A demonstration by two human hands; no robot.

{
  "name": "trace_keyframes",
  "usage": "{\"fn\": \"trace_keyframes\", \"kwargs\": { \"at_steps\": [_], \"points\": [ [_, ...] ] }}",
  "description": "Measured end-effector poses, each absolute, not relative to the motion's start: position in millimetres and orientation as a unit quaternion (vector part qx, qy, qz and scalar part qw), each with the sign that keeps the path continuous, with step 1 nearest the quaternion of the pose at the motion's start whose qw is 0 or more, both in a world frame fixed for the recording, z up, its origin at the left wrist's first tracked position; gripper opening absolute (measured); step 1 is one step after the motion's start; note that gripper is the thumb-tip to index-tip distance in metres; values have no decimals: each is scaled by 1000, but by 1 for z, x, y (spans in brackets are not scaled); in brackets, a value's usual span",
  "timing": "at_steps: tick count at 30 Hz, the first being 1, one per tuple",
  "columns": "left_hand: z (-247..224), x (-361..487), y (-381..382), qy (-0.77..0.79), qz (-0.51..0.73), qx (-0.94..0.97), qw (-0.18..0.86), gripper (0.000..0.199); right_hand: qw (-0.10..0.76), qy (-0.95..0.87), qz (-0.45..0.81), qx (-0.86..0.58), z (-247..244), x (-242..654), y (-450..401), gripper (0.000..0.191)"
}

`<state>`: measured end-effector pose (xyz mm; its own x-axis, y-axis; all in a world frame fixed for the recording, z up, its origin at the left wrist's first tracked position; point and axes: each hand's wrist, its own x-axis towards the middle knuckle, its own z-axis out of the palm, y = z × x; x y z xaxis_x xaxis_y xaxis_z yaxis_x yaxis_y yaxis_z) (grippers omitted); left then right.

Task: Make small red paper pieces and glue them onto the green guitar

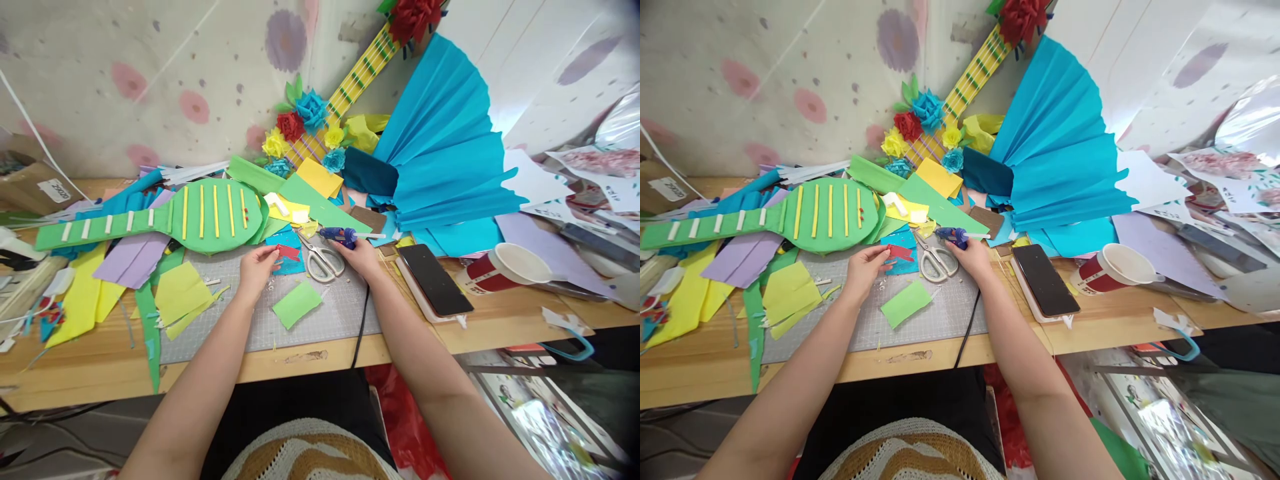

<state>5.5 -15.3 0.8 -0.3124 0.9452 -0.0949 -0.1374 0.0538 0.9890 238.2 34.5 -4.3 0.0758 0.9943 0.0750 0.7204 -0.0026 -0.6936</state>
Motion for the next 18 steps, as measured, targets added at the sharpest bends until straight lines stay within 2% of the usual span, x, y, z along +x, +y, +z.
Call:
{"fn": "trace_keyframes", "kwargs": {
  "at_steps": [5,8,11,12,13,15,18],
  "points": [
    [-2,4,-15,558,575,370,469,37,227,-679,170,-678,10,249,28,48],
    [-3,4,-15,558,576,368,470,35,96,-694,80,-709,31,263,20,47],
    [-2,5,-15,555,578,366,472,34,-43,-705,144,-694,56,269,7,40],
    [-2,5,-16,554,577,367,474,35,-61,-717,158,-676,63,266,3,37],
    [-1,6,-16,553,575,368,477,35,-57,-743,174,-644,69,260,0,34],
    [-1,7,-17,551,569,372,484,37,16,-810,220,-544,73,240,-2,24],
    [0,7,-18,542,559,385,496,41,212,-831,279,-432,62,201,5,21]
  ]
}}
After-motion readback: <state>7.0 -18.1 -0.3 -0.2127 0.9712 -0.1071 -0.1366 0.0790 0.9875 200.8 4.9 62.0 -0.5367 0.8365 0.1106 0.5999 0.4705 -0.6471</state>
